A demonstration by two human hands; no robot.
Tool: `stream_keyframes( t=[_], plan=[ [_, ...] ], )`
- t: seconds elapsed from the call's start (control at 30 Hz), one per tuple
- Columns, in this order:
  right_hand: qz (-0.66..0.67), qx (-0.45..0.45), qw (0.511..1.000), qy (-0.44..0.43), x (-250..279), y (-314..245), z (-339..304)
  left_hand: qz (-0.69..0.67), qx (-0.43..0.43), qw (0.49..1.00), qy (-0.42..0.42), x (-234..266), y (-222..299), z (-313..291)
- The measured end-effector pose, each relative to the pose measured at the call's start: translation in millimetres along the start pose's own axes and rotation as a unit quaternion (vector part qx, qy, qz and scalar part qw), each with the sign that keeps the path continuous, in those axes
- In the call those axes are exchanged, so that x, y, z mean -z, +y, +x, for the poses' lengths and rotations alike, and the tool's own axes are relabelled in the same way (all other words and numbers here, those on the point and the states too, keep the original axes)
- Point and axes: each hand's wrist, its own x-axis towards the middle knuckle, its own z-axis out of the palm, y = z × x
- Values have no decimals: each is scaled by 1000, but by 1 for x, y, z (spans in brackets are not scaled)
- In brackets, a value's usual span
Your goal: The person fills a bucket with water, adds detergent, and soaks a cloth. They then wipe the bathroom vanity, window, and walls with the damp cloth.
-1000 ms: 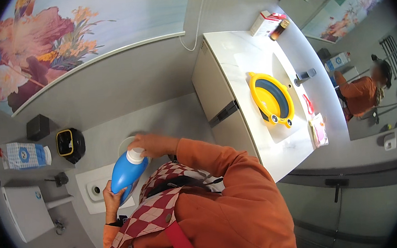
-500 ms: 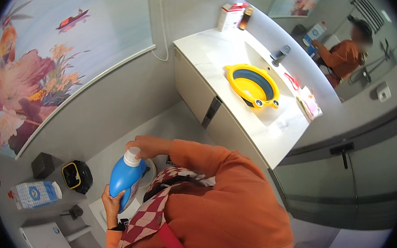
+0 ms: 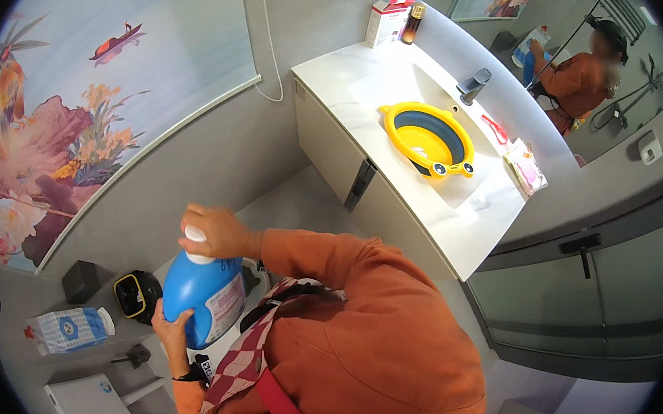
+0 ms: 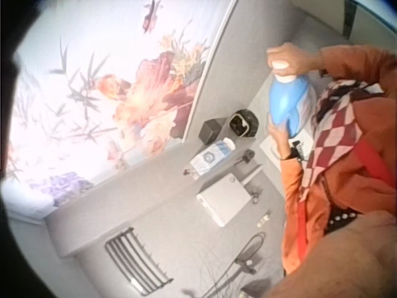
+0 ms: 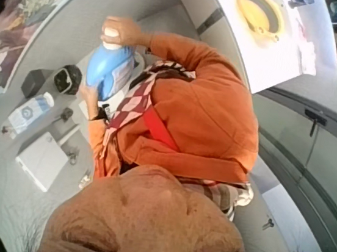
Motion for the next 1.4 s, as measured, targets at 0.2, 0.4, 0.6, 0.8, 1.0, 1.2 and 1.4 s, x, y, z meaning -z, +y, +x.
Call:
stream_keyframes(
  t=[0.2, 0.4, 0.6, 0.8, 1.0, 1.2, 1.4],
  plan=[
    [325, -130, 934, -66, 48, 45, 9, 41, -50, 998, 0, -33, 30, 39],
    [215, -54, 973, -54, 112, 62, -11, 49, -98, 993, -49, -77, 89, 86],
    [293, -63, 953, 47, 213, 54, 27, 23, -145, 987, -59, -143, 144, 138],
    [180, -15, 977, 118, 287, 57, 44, -59, -142, 980, -123, -206, 168, 174],
    [111, -1, 977, 184, 343, 87, 54, -49, -240, 969, -23, -218, 145, 207],
    [16, -52, 945, 321, 415, 144, 87, 42, 24, 998, -38, -161, 28, 187],
    [-186, -61, 929, 314, 444, 224, 126, 22, 265, 964, -21, -109, -83, 94]
  ],
)
